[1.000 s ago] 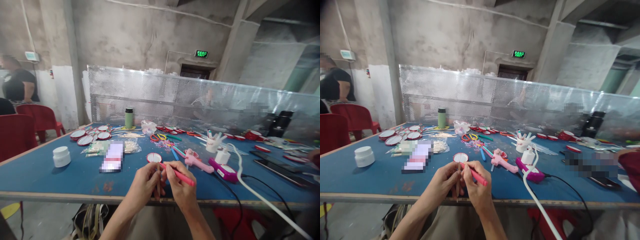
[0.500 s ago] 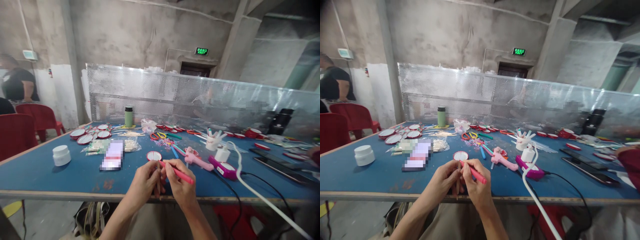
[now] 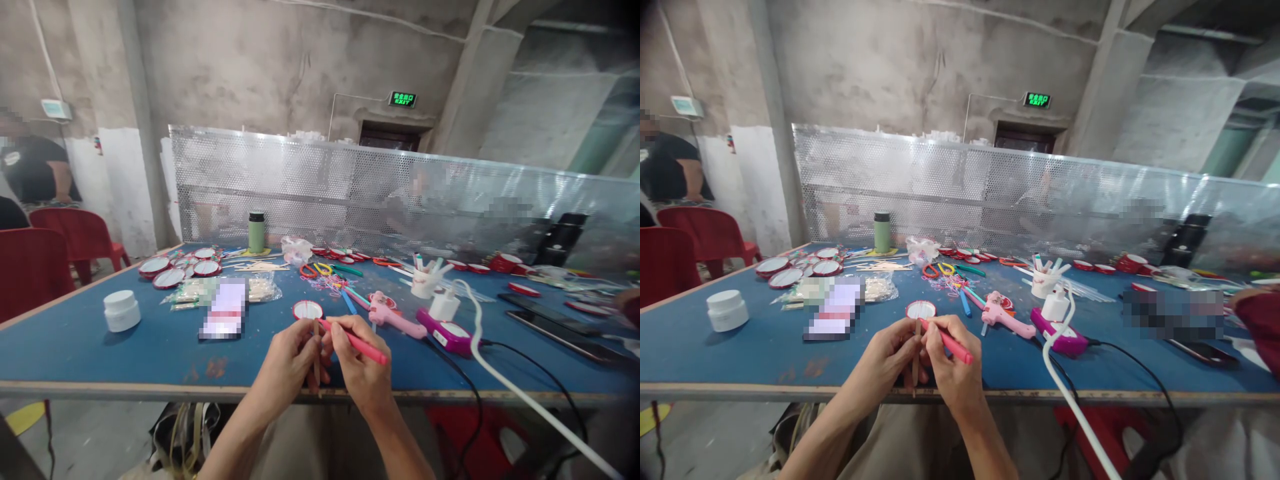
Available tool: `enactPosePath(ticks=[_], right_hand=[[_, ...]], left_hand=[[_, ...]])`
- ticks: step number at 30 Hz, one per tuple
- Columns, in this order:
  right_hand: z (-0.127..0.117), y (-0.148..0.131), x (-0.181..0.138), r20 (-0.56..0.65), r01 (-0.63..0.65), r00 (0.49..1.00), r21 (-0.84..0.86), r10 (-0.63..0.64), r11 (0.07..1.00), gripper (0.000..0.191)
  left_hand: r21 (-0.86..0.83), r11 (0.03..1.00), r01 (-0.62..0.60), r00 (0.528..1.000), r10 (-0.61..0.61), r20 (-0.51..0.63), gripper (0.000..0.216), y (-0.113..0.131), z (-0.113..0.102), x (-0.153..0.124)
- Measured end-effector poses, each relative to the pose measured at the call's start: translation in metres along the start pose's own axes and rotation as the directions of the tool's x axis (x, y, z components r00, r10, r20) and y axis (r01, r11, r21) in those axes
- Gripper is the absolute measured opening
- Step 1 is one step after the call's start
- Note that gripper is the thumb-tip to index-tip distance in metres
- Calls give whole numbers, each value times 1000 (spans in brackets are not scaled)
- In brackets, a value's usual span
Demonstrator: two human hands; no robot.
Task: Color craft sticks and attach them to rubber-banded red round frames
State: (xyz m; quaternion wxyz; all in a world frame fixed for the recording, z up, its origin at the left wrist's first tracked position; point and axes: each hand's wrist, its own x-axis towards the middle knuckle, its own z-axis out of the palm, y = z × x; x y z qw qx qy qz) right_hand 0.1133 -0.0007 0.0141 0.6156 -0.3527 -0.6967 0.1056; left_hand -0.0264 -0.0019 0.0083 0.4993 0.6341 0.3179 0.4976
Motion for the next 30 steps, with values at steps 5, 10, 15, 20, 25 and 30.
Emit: enactPosePath(ticks=[5, 10, 15, 20, 25, 30], right_hand=[[0, 0, 0, 4, 19, 1000, -1, -19, 1000, 17], [1, 0, 0, 1, 26, 1000, -5, -26, 1000, 16], [1, -2, 1, -14, 60, 998, -13, -60, 998, 15], [1, -1, 1, -9, 58, 998, -4, -58, 998, 15], [1, 0, 0, -11, 52, 999, 7, -52, 999, 16], [1, 0, 1, -11, 54, 998, 2, -54, 999, 16]], left_hand=[[9, 1000, 11, 1000, -11, 0, 23, 1, 0, -1], [11, 1000, 4, 1000, -4, -5, 23, 0, 0, 0], [-7, 1000, -4, 1000, 4, -4, 24, -3, 0, 2], [9, 1000, -7, 1000, 8, -15, 24, -3, 0, 1], [-7, 1000, -7, 1000, 7, -4, 24, -3, 0, 2], [-1, 1000, -11, 1000, 11, -1, 24, -4, 0, 2]])
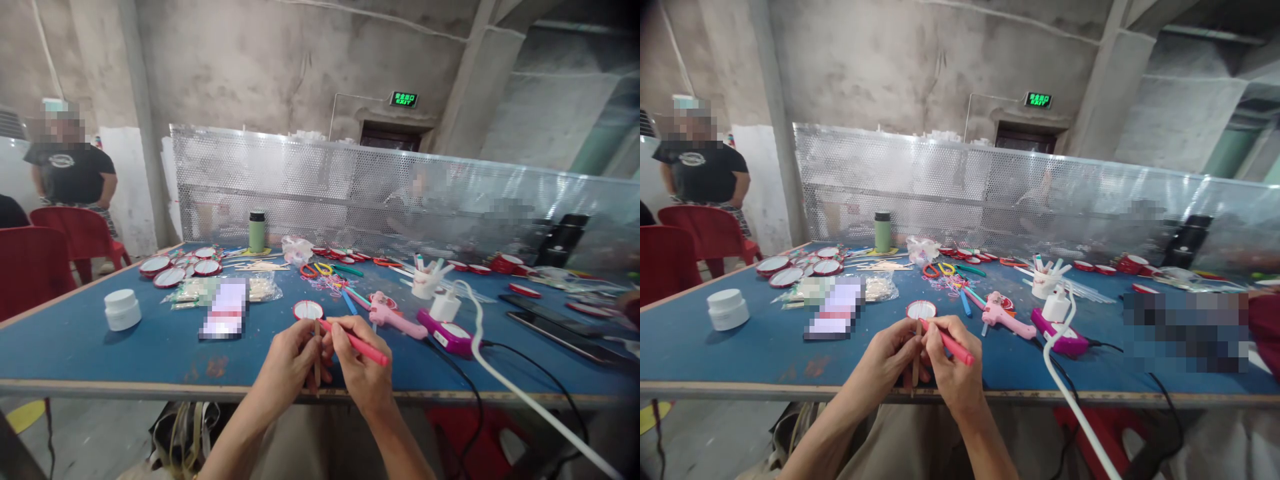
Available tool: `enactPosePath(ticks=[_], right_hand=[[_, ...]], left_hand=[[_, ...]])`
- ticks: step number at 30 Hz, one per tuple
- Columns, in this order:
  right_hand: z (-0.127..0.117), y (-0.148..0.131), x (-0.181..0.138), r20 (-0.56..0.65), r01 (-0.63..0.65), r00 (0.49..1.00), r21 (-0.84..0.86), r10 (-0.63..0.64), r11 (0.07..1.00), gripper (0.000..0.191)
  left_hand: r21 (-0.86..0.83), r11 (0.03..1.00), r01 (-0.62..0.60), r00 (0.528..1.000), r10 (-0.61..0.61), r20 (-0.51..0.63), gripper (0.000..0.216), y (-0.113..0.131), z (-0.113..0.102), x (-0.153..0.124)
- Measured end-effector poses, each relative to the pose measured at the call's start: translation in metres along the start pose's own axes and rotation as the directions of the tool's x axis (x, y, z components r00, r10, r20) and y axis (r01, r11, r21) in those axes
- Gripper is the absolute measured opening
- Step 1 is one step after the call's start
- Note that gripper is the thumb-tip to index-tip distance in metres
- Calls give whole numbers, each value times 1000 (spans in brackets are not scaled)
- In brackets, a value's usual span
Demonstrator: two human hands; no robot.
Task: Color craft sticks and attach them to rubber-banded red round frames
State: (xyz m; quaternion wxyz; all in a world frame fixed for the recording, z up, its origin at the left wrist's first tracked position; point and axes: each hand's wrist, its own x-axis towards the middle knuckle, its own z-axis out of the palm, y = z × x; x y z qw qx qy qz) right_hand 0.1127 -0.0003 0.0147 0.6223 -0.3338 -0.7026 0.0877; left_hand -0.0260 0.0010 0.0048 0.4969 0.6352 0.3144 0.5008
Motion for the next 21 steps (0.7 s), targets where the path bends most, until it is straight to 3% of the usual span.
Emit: enactPosePath(ticks=[21], right_hand=[[0, -3, 2, -23, 12, 1000, -27, -13, 1000, 15]], left_hand=[[-6, 1000, 6, 1000, -6, 1, 24, 1, 1, 0]])
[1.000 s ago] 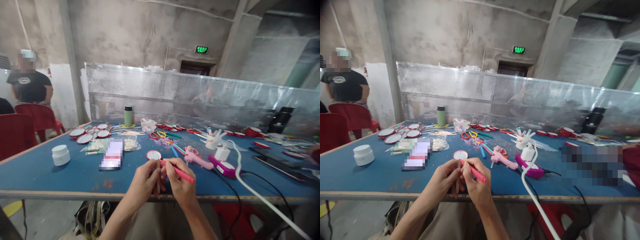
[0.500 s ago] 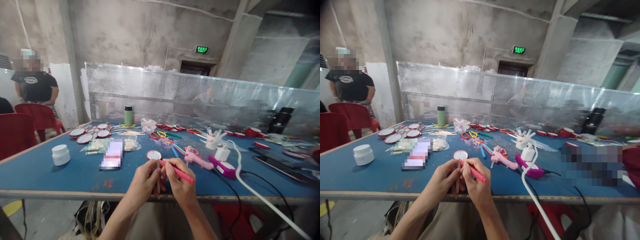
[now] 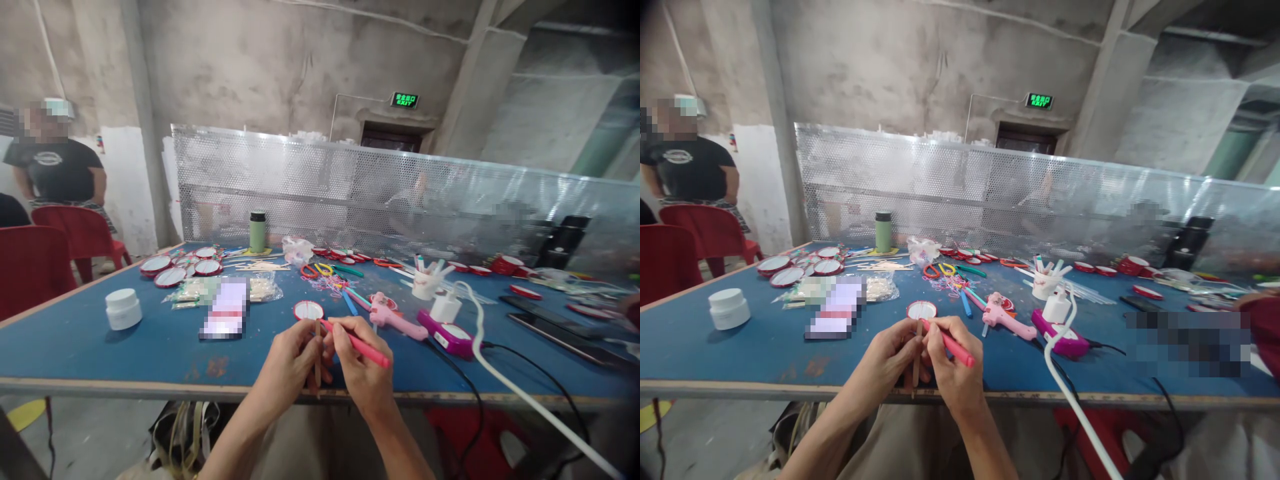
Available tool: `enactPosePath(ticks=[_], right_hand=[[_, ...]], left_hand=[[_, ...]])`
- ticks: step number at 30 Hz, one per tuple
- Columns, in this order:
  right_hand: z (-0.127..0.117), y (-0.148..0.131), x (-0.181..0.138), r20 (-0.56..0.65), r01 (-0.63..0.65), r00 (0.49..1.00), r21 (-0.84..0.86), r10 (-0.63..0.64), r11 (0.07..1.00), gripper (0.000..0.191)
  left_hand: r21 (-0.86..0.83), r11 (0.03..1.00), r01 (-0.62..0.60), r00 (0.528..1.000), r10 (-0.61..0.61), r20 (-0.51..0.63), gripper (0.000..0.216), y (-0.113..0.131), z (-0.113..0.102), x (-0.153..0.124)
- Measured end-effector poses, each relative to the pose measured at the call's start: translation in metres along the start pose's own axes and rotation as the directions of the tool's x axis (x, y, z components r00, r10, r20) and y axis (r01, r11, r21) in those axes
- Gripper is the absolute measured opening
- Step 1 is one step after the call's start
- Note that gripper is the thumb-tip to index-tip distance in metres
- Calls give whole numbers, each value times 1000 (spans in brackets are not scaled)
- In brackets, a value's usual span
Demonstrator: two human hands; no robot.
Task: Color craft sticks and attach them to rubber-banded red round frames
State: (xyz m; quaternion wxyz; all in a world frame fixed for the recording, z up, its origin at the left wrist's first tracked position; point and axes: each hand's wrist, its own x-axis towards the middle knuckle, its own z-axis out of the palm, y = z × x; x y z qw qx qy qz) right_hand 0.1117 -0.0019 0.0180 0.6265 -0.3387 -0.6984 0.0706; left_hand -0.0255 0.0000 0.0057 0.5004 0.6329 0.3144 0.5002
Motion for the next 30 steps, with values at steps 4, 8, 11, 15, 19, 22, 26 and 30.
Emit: enactPosePath(ticks=[4, 8, 11, 15, 19, 22, 26, 30], right_hand=[[0, 0, 0, -6, -12, 1000, 3, 12, 1000, 15], [0, -1, -1, 1, -8, 1000, 4, 8, 1000, 15], [0, 1, -1, 2, -21, 1000, 5, 21, 1000, 16], [1, 2, -2, -5, -46, 999, 9, 46, 999, 17], [1, 1, -1, -4, -29, 1000, 8, 29, 1000, 17], [0, 1, -1, -4, -27, 1000, 2, 27, 1000, 16], [0, 1, -2, -18, -37, 999, 0, 37, 999, 17], [0, 1, -2, -11, -35, 999, -4, 35, 999, 18]], left_hand=[[-9, 1000, 5, 1000, -5, 2, 23, 1, 0, -1], [-11, 1000, 2, 1000, -2, -1, 23, 0, 0, -1], [-14, 1000, -2, 1000, 2, 2, 23, -1, 0, 0], [-14, 1000, -8, 1000, 8, 6, 22, -1, 0, 0], [-2, 1000, -8, 1000, 8, 2, 22, 1, -1, -1], [-3, 1000, -6, 1000, 6, 1, 21, 2, -1, -1], [-20, 1000, -3, 1000, 3, 4, 21, 2, 0, -1], [-17, 1000, -7, 1000, 7, 8, 22, 1, 0, -1]])
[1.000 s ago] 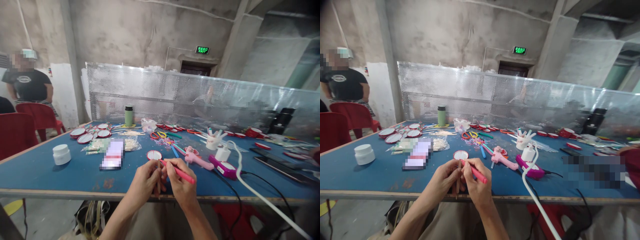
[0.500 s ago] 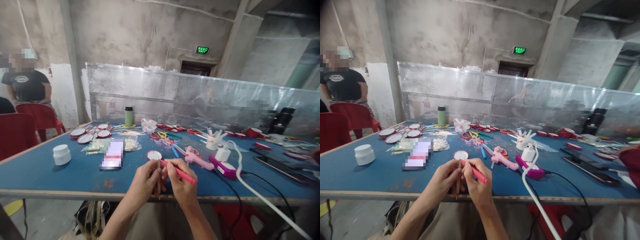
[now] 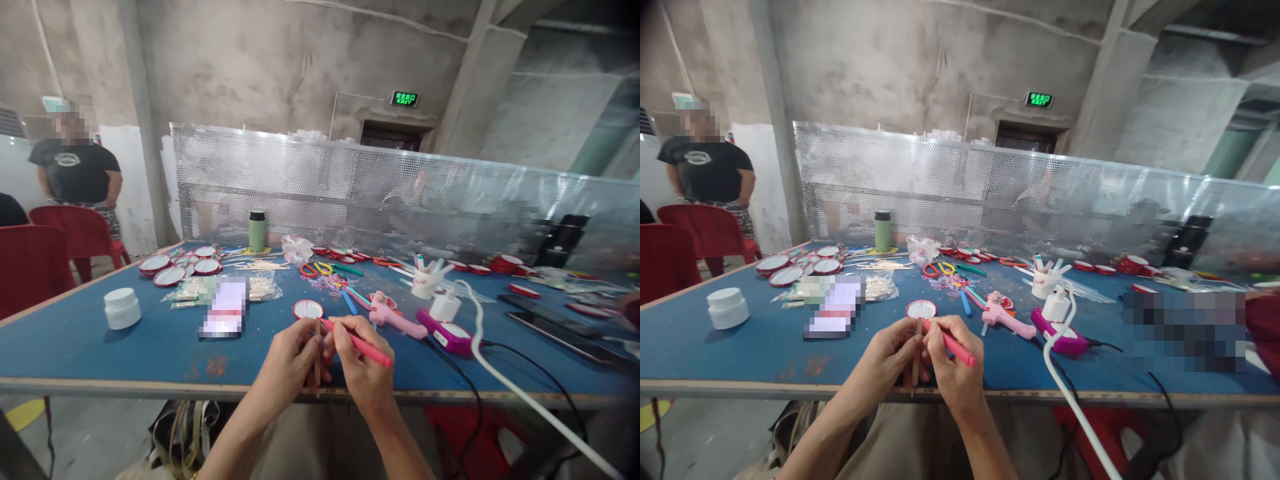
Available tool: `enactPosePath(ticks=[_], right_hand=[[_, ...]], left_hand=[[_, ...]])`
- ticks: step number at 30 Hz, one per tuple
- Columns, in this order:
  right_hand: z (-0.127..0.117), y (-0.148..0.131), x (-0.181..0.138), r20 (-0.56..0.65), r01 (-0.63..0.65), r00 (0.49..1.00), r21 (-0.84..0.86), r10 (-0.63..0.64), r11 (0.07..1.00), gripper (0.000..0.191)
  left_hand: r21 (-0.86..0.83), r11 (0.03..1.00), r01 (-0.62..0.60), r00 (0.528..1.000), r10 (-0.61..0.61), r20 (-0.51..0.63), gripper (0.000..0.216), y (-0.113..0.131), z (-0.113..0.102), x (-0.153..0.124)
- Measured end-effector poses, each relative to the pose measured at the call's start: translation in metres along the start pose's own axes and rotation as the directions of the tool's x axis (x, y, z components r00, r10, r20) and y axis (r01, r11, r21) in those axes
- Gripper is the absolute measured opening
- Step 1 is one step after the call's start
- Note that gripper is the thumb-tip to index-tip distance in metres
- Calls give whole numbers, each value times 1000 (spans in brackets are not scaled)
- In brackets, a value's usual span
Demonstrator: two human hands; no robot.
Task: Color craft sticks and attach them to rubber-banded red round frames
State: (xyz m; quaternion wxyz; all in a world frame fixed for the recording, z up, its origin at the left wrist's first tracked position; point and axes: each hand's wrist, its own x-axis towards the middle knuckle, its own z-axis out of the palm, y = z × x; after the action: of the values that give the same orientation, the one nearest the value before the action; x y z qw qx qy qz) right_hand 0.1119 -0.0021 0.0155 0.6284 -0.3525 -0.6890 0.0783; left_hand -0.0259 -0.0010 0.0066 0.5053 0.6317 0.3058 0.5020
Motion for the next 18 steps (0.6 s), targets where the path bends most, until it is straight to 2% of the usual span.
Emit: enactPosePath(ticks=[18], right_hand=[[1, 2, -1, -5, -4, 1000, 9, 4, 1000, 17]], left_hand=[[-6, 1000, -7, 1000, 7, -7, 21, -1, 0, 2]])
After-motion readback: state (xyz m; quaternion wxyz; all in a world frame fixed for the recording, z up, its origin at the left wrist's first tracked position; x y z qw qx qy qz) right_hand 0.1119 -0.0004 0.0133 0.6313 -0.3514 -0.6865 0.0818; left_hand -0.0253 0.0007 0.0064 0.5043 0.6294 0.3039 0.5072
